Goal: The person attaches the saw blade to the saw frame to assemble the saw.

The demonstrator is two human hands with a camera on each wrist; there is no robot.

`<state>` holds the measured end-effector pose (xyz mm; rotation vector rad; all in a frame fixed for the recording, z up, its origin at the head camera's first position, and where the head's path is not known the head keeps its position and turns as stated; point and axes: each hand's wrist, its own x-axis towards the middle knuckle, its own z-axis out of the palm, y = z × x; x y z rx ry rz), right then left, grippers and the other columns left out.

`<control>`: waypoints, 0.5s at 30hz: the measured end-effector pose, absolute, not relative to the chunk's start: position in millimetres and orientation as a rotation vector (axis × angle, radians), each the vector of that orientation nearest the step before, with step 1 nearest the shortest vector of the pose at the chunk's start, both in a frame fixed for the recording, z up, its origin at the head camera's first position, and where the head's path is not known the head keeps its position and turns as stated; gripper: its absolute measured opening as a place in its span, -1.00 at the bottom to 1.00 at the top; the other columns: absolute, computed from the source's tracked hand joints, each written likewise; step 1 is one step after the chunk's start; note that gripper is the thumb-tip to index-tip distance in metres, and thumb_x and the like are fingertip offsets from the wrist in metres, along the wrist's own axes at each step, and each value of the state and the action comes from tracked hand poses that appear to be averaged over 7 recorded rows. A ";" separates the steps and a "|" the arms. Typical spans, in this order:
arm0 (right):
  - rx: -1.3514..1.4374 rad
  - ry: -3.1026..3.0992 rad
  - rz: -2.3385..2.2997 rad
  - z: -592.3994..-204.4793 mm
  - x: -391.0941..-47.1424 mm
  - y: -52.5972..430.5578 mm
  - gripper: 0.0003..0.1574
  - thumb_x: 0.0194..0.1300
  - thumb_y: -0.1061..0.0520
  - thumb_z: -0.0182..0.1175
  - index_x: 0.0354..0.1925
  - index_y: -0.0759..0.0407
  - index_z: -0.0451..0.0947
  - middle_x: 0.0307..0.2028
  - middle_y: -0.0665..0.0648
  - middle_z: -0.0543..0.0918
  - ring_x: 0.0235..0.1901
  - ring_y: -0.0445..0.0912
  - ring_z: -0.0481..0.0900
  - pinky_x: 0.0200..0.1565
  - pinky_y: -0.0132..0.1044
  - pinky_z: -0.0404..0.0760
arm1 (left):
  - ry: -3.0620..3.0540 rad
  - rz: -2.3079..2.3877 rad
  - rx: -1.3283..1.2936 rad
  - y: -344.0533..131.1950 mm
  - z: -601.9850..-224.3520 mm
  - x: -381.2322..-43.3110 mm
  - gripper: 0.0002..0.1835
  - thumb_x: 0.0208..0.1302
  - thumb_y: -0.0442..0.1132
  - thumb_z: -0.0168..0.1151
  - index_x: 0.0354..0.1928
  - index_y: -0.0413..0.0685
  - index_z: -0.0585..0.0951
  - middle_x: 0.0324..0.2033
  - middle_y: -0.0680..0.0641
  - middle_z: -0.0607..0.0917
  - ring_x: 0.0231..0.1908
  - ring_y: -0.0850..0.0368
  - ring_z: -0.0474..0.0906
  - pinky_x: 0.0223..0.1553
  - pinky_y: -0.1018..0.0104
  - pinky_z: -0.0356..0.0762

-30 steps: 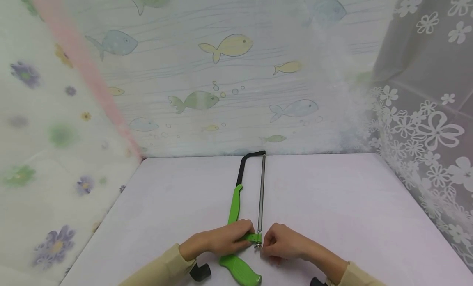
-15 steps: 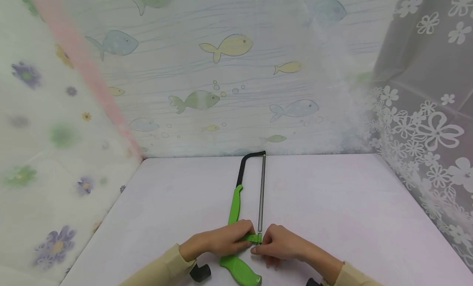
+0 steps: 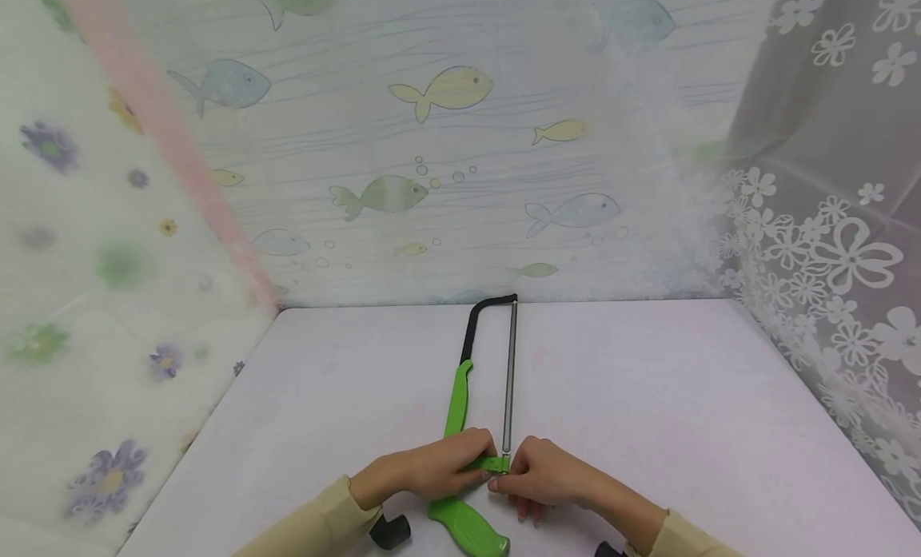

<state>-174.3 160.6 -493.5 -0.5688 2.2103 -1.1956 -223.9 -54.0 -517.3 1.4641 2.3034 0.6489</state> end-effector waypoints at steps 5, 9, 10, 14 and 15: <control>-0.570 2.209 -1.192 -490.7 -173.0 162.8 -0.44 0.27 -0.12 0.17 -0.70 0.22 0.58 -0.79 0.04 0.55 -0.82 -0.21 0.44 -0.75 -0.41 0.26 | 2.302 0.654 1.481 -53.9 -517.5 -224.1 -0.93 0.42 -0.20 -0.02 -0.12 0.04 0.36 -0.25 0.19 0.39 -0.23 0.37 0.27 -0.21 0.57 0.29; -0.573 2.221 -1.186 -488.9 -171.3 165.8 -0.47 0.27 -0.10 0.18 -0.67 0.23 0.59 -0.79 0.02 0.53 -0.80 -0.21 0.44 -0.73 -0.39 0.32 | 2.305 0.655 1.503 -54.5 -517.9 -224.3 -0.93 0.42 -0.21 -0.01 -0.13 0.04 0.36 -0.26 0.19 0.39 -0.23 0.37 0.27 -0.20 0.57 0.28; -0.572 2.226 -1.186 -488.7 -170.9 166.7 -0.49 0.27 -0.09 0.18 -0.66 0.22 0.59 -0.78 0.02 0.53 -0.79 -0.21 0.44 -0.72 -0.38 0.35 | 2.306 0.655 1.508 -54.6 -518.1 -224.4 -0.93 0.41 -0.22 0.00 -0.13 0.03 0.36 -0.26 0.19 0.39 -0.23 0.37 0.27 -0.19 0.58 0.28; -0.572 2.244 -1.192 -489.8 -170.6 170.7 -0.59 0.25 -0.04 0.21 -0.60 0.20 0.59 -0.73 0.03 0.54 -0.75 -0.19 0.46 -0.69 -0.36 0.39 | 2.310 0.650 1.515 -55.0 -518.4 -224.6 -0.93 0.41 -0.21 0.00 -0.12 0.03 0.36 -0.26 0.19 0.39 -0.23 0.37 0.27 -0.19 0.57 0.28; -0.576 2.246 -1.195 -490.4 -170.7 171.4 -0.62 0.24 -0.02 0.22 -0.59 0.20 0.59 -0.71 0.03 0.54 -0.74 -0.18 0.46 -0.69 -0.37 0.39 | 2.310 0.649 1.516 -55.0 -518.3 -224.6 -0.92 0.41 -0.21 0.00 -0.12 0.03 0.36 -0.26 0.19 0.39 -0.23 0.37 0.27 -0.19 0.57 0.28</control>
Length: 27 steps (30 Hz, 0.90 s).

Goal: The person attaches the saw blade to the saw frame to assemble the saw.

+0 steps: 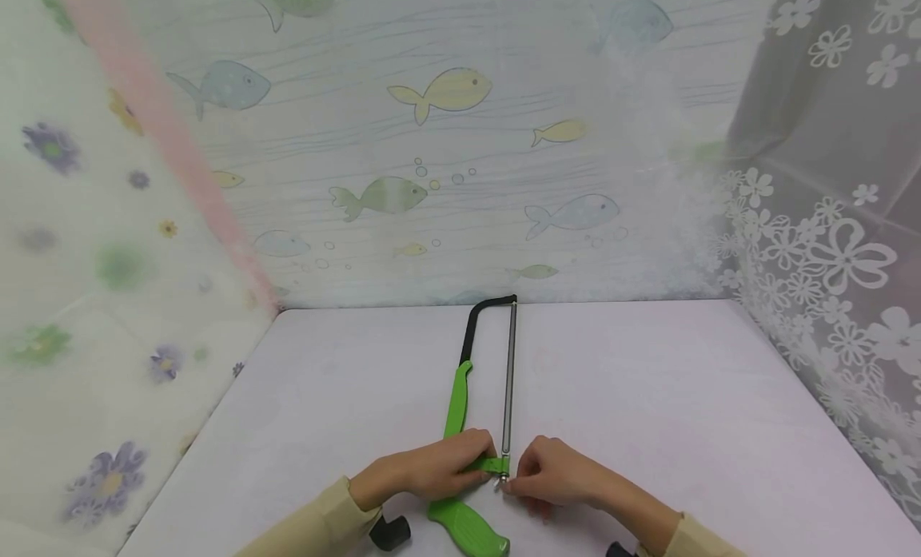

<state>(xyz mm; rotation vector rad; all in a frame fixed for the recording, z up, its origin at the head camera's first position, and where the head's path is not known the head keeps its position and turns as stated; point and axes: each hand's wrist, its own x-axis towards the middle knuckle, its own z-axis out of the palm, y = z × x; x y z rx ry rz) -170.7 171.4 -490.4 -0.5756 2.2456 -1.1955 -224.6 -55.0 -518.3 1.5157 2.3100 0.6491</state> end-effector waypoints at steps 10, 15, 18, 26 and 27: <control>-0.658 2.178 -1.232 -491.8 -172.7 173.8 -0.75 0.23 0.11 0.22 -0.52 0.22 0.58 -0.70 0.03 0.53 -0.74 -0.22 0.41 -0.70 -0.44 0.31 | 2.304 0.656 1.497 -54.7 -517.4 -224.4 -0.92 0.41 -0.20 0.00 -0.13 0.04 0.36 -0.27 0.20 0.38 -0.23 0.37 0.27 -0.20 0.57 0.28; -0.671 2.152 -1.234 -491.2 -172.2 172.1 -0.76 0.23 0.12 0.22 -0.51 0.23 0.58 -0.69 -0.01 0.53 -0.74 -0.24 0.40 -0.69 -0.45 0.29 | 2.307 0.649 1.504 -54.3 -518.4 -224.4 -0.93 0.42 -0.20 -0.01 -0.13 0.05 0.35 -0.28 0.19 0.37 -0.23 0.37 0.27 -0.20 0.57 0.27; -0.665 2.147 -1.238 -490.8 -172.1 170.7 -0.75 0.22 0.10 0.24 -0.52 0.22 0.60 -0.69 0.00 0.53 -0.73 -0.23 0.41 -0.69 -0.45 0.30 | 2.308 0.647 1.504 -54.2 -518.8 -224.4 -0.93 0.42 -0.20 -0.01 -0.13 0.05 0.35 -0.28 0.20 0.37 -0.23 0.37 0.26 -0.20 0.57 0.27; -0.615 2.140 -1.222 -488.2 -172.3 164.7 -0.62 0.20 0.00 0.26 -0.59 0.25 0.61 -0.73 0.04 0.53 -0.74 -0.19 0.41 -0.70 -0.42 0.31 | 2.300 0.647 1.497 -54.6 -518.9 -225.0 -0.93 0.43 -0.20 -0.03 -0.13 0.05 0.35 -0.26 0.20 0.37 -0.22 0.37 0.26 -0.19 0.56 0.28; -0.605 2.140 -1.218 -488.3 -172.8 163.9 -0.59 0.21 -0.02 0.25 -0.60 0.26 0.61 -0.74 0.04 0.53 -0.75 -0.19 0.41 -0.70 -0.41 0.30 | 2.298 0.647 1.494 -54.6 -519.0 -225.1 -0.93 0.43 -0.19 -0.03 -0.13 0.05 0.35 -0.26 0.20 0.37 -0.22 0.37 0.26 -0.19 0.56 0.28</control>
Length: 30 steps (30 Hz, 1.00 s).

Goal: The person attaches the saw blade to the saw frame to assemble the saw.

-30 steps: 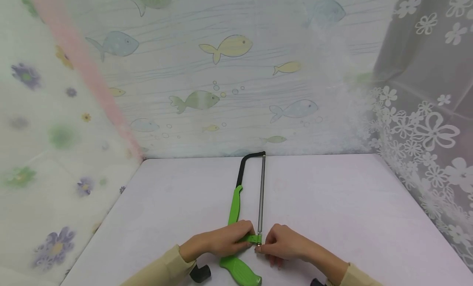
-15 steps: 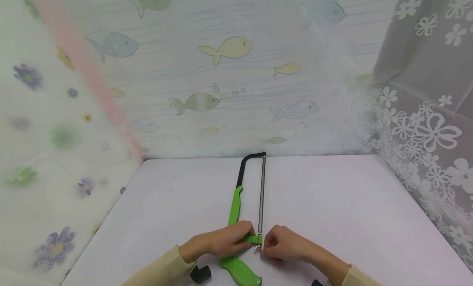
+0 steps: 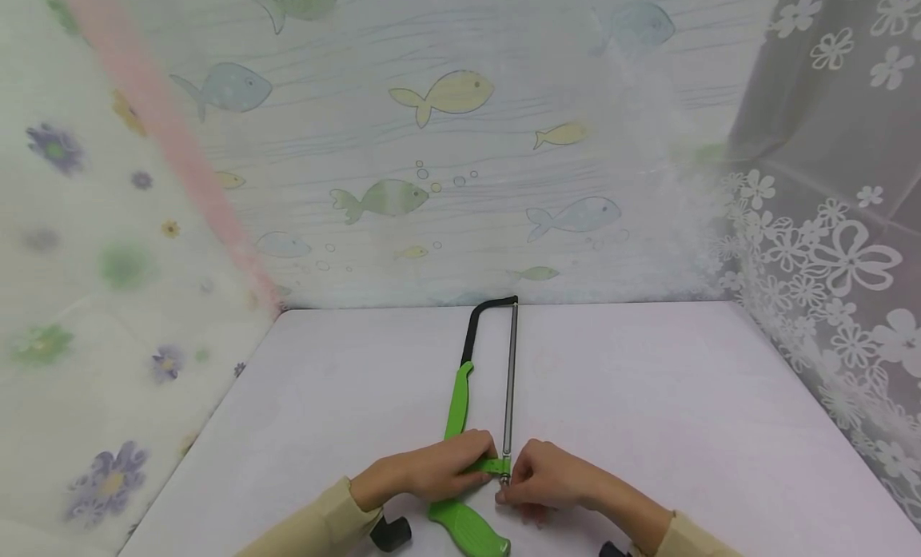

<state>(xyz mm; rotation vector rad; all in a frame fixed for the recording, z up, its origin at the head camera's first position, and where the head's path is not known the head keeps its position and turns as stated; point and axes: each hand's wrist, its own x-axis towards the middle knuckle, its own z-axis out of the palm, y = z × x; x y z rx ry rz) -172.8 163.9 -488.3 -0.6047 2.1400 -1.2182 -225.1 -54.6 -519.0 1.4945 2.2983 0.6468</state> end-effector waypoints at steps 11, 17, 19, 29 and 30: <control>-0.588 2.175 -1.181 -489.9 -175.9 160.4 -0.46 0.26 -0.10 0.19 -0.68 0.25 0.57 -0.77 0.02 0.55 -0.80 -0.22 0.41 -0.75 -0.41 0.23 | 2.299 0.643 1.488 -54.7 -519.1 -225.2 -0.93 0.43 -0.18 -0.03 -0.12 0.06 0.35 -0.25 0.20 0.38 -0.23 0.37 0.27 -0.20 0.58 0.28; -0.575 2.177 -1.179 -490.2 -175.9 159.7 -0.45 0.27 -0.10 0.18 -0.68 0.25 0.57 -0.77 0.02 0.55 -0.80 -0.22 0.41 -0.75 -0.41 0.23 | 2.302 0.637 1.483 -54.7 -517.9 -224.9 -0.92 0.43 -0.17 -0.03 -0.11 0.06 0.36 -0.25 0.20 0.38 -0.23 0.38 0.27 -0.21 0.58 0.28; -0.570 2.179 -1.177 -490.6 -175.9 159.7 -0.45 0.27 -0.11 0.18 -0.69 0.24 0.57 -0.77 0.02 0.55 -0.79 -0.21 0.41 -0.75 -0.40 0.23 | 2.299 0.641 1.483 -54.7 -517.5 -224.9 -0.92 0.43 -0.18 -0.02 -0.11 0.05 0.36 -0.25 0.20 0.38 -0.23 0.37 0.27 -0.22 0.58 0.29; -0.566 2.175 -1.185 -490.6 -174.2 164.7 -0.47 0.27 -0.10 0.18 -0.66 0.24 0.59 -0.76 0.04 0.56 -0.77 -0.19 0.44 -0.73 -0.39 0.26 | 2.311 0.634 1.491 -54.9 -517.4 -224.2 -0.92 0.42 -0.20 -0.01 -0.12 0.04 0.36 -0.26 0.20 0.38 -0.23 0.37 0.27 -0.21 0.57 0.28; -0.563 2.178 -1.183 -490.6 -173.8 165.6 -0.47 0.27 -0.10 0.18 -0.66 0.24 0.59 -0.76 0.04 0.56 -0.77 -0.20 0.44 -0.72 -0.39 0.27 | 2.312 0.632 1.492 -54.8 -517.3 -224.1 -0.92 0.42 -0.20 -0.01 -0.12 0.03 0.36 -0.27 0.20 0.38 -0.23 0.37 0.27 -0.21 0.57 0.28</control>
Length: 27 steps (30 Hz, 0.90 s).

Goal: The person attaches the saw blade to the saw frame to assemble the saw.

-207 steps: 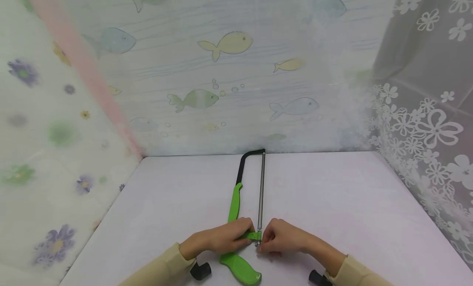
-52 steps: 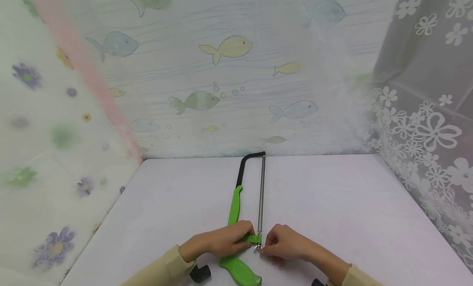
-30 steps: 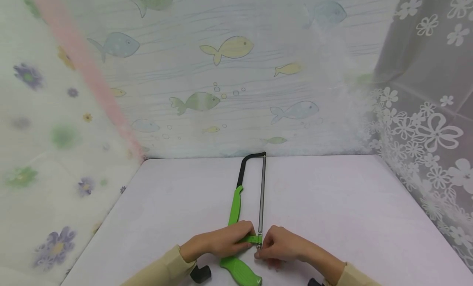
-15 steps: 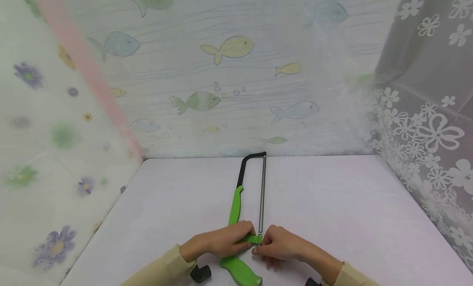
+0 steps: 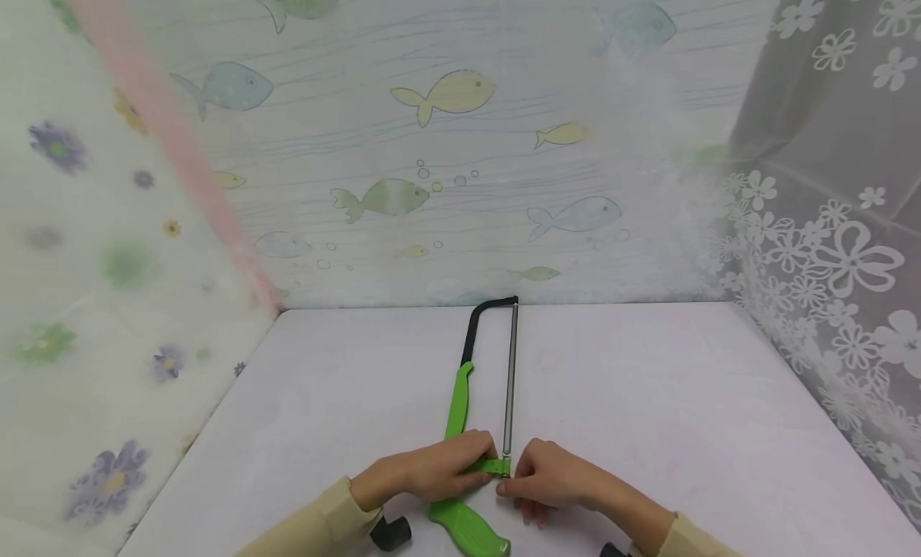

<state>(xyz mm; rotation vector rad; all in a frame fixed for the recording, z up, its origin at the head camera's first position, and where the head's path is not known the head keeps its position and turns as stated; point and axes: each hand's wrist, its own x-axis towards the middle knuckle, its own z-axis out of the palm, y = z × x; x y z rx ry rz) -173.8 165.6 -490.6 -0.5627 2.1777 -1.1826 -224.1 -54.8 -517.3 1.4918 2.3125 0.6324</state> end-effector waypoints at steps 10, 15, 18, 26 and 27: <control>-0.531 2.201 -1.186 -489.0 -171.0 171.5 -0.62 0.24 -0.02 0.22 -0.58 0.21 0.60 -0.71 0.04 0.56 -0.74 -0.19 0.44 -0.69 -0.39 0.32 | 2.326 0.631 1.511 -54.8 -518.4 -224.6 -0.92 0.41 -0.20 0.00 -0.12 0.04 0.37 -0.28 0.20 0.37 -0.23 0.37 0.27 -0.20 0.57 0.28; -0.579 2.205 -1.211 -490.1 -171.8 173.3 -0.70 0.23 0.08 0.22 -0.55 0.23 0.57 -0.71 0.03 0.53 -0.76 -0.19 0.42 -0.71 -0.41 0.32 | 2.318 0.637 1.510 -54.4 -519.1 -225.0 -0.92 0.41 -0.20 0.00 -0.13 0.04 0.37 -0.28 0.20 0.37 -0.24 0.37 0.27 -0.22 0.57 0.28; -0.612 2.210 -1.221 -491.0 -172.3 173.2 -0.71 0.23 0.10 0.23 -0.56 0.24 0.56 -0.72 0.00 0.51 -0.76 -0.21 0.39 -0.72 -0.42 0.30 | 2.315 0.639 1.509 -54.3 -518.5 -224.7 -0.92 0.41 -0.19 0.00 -0.13 0.04 0.36 -0.28 0.20 0.37 -0.24 0.37 0.26 -0.22 0.57 0.28; -0.611 2.206 -1.222 -489.2 -170.9 168.5 -0.71 0.19 0.08 0.26 -0.58 0.22 0.59 -0.74 0.01 0.51 -0.76 -0.23 0.37 -0.70 -0.42 0.29 | 2.320 0.629 1.503 -54.2 -518.7 -224.7 -0.92 0.41 -0.19 0.00 -0.13 0.04 0.36 -0.28 0.20 0.37 -0.24 0.37 0.27 -0.21 0.57 0.28; -0.604 2.208 -1.220 -489.1 -170.7 167.8 -0.70 0.19 0.06 0.27 -0.58 0.22 0.60 -0.75 0.01 0.51 -0.76 -0.22 0.38 -0.70 -0.42 0.29 | 2.321 0.628 1.503 -54.3 -518.9 -224.8 -0.92 0.41 -0.19 0.00 -0.13 0.04 0.36 -0.28 0.20 0.37 -0.23 0.37 0.27 -0.21 0.57 0.28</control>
